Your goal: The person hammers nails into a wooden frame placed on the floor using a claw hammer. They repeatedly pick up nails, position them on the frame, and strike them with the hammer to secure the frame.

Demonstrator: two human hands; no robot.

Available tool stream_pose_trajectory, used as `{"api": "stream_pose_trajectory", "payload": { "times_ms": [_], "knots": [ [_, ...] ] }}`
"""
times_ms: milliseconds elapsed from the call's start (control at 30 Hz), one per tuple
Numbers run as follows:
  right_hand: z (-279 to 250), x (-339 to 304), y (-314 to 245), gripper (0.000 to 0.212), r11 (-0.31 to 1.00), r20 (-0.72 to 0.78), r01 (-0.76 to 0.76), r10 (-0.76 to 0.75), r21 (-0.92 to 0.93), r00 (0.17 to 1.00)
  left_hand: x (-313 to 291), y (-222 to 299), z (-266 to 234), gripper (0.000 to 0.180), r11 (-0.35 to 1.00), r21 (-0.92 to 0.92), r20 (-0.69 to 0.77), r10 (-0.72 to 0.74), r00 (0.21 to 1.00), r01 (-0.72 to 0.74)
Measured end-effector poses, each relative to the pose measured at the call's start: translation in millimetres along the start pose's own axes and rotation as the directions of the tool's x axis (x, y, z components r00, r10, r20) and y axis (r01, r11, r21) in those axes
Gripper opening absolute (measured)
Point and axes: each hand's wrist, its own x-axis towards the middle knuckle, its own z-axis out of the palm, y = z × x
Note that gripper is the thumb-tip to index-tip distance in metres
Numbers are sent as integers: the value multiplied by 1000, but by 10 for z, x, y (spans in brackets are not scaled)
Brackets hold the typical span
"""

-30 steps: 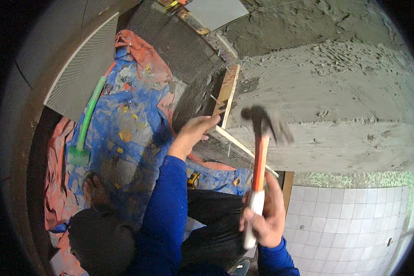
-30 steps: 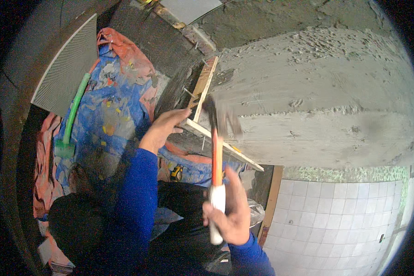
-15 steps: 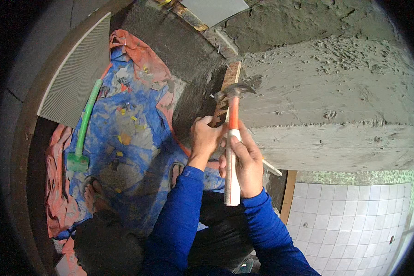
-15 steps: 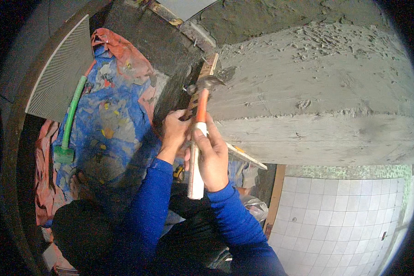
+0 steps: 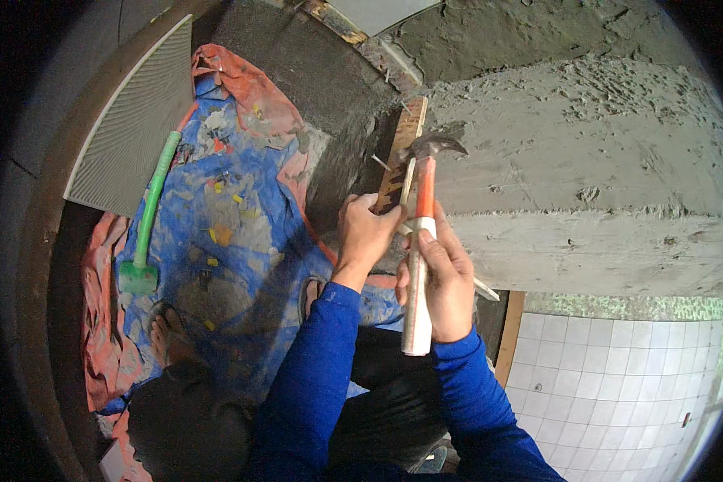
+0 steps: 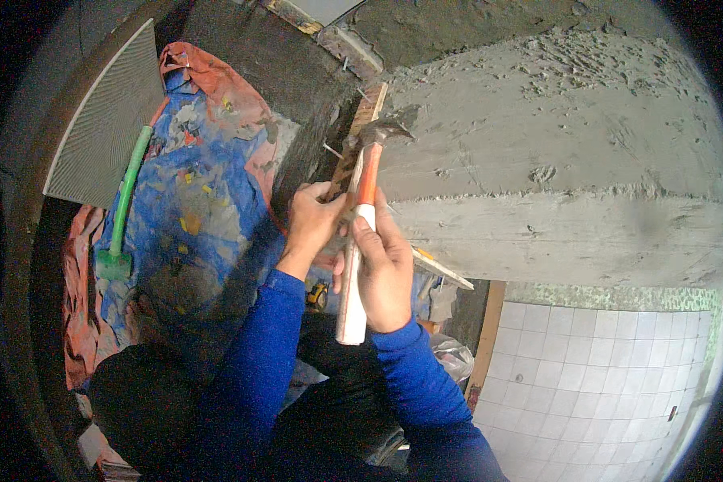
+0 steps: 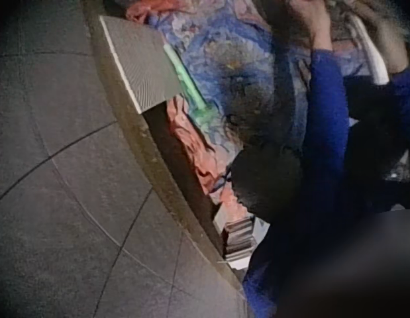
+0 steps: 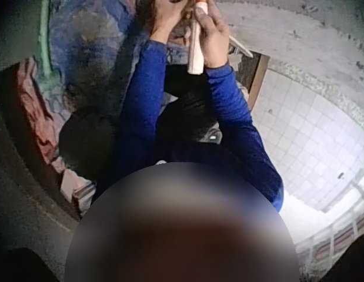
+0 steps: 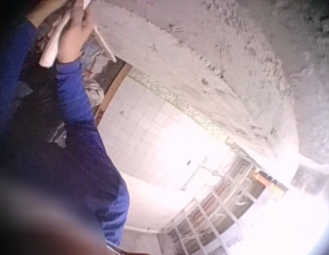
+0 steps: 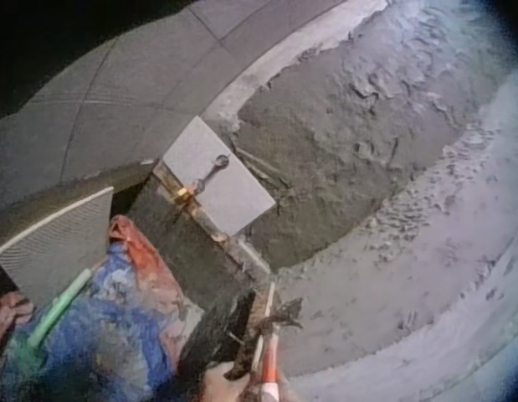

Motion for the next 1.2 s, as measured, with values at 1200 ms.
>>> {"api": "stream_pose_trajectory", "payload": {
  "times_ms": [1200],
  "knots": [
    [0, -122, -159, 66, 984, 3, 127, -127, -123, 992, 6, -53, 39, 40, 997, -82, 13, 4, 1000, -3]
  ]
}}
